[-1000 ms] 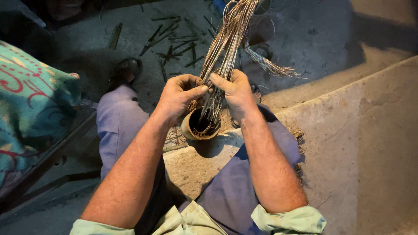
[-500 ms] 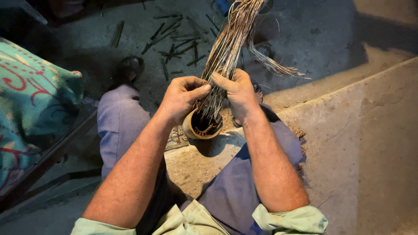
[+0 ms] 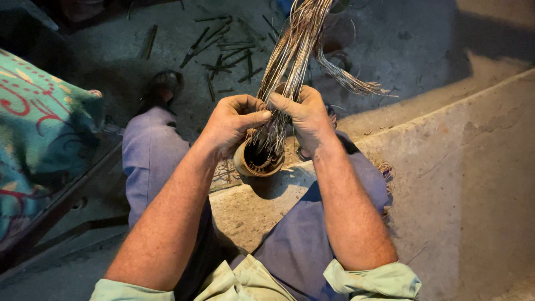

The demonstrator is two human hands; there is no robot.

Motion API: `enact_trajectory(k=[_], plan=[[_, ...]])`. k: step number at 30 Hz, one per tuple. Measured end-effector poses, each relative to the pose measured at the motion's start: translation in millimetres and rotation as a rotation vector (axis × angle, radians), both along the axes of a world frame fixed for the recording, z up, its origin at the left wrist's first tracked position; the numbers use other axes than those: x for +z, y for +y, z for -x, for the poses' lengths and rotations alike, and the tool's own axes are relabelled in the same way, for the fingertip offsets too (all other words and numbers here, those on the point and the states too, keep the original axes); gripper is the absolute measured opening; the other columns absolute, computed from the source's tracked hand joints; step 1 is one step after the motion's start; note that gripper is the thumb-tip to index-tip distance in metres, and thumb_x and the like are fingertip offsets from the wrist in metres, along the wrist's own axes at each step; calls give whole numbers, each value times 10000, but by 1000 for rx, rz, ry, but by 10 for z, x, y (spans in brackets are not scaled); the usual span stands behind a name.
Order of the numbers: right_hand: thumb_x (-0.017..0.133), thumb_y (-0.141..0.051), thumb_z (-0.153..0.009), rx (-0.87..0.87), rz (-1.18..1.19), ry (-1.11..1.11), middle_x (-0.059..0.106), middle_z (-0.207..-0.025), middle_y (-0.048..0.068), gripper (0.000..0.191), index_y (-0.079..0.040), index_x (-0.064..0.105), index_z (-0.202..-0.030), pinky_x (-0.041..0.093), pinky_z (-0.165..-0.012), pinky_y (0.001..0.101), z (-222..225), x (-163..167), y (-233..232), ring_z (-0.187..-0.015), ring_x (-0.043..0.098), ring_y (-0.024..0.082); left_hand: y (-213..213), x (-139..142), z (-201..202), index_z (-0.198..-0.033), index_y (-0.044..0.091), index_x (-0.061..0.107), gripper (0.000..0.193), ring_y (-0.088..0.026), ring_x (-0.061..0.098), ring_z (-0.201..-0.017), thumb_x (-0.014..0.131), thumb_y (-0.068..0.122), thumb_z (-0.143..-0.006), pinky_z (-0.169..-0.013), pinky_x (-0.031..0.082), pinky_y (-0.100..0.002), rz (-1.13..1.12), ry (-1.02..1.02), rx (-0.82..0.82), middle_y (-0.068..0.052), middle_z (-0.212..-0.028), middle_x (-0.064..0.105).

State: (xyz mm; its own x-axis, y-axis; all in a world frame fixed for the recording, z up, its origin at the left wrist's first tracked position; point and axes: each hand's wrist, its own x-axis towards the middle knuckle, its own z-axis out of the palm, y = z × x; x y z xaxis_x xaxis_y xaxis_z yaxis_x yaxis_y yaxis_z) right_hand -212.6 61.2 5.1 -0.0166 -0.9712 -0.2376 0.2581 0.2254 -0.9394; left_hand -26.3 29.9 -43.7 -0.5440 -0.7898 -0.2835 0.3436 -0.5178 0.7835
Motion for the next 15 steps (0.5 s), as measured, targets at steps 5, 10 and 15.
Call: enact_trajectory(k=[5, 10, 15], plan=[[787, -182, -902, 23, -59, -50, 735, -888, 62, 240, 6, 711, -1030, 571, -636, 286, 21, 34, 4, -721, 677, 123, 0, 2, 6, -995, -39, 692, 194, -131, 681, -722, 793, 78, -878, -643, 585, -279, -4, -3, -3, -90, -874, 723], [780, -168, -912, 38, -43, -20, 744, -924, 64, 238, 12, 711, -1051, 592, -703, 279, 1, 62, 3, -775, 701, 119, -7, 32, -24, -1004, -31, 697, 187, -133, 683, -704, 775, 94, -887, -621, 584, -280, -47, -17, 10, -88, -862, 729], [775, -99, -857, 30, -19, 11, 742, -922, 64, 230, 7, 702, -1047, 596, -693, 288, -27, 94, 11, -768, 705, 127, -4, 99, -41, -1006, -34, 692, 183, -128, 682, -710, 778, 73, -885, -621, 584, -272, -15, -38, -13, -88, -872, 727]])
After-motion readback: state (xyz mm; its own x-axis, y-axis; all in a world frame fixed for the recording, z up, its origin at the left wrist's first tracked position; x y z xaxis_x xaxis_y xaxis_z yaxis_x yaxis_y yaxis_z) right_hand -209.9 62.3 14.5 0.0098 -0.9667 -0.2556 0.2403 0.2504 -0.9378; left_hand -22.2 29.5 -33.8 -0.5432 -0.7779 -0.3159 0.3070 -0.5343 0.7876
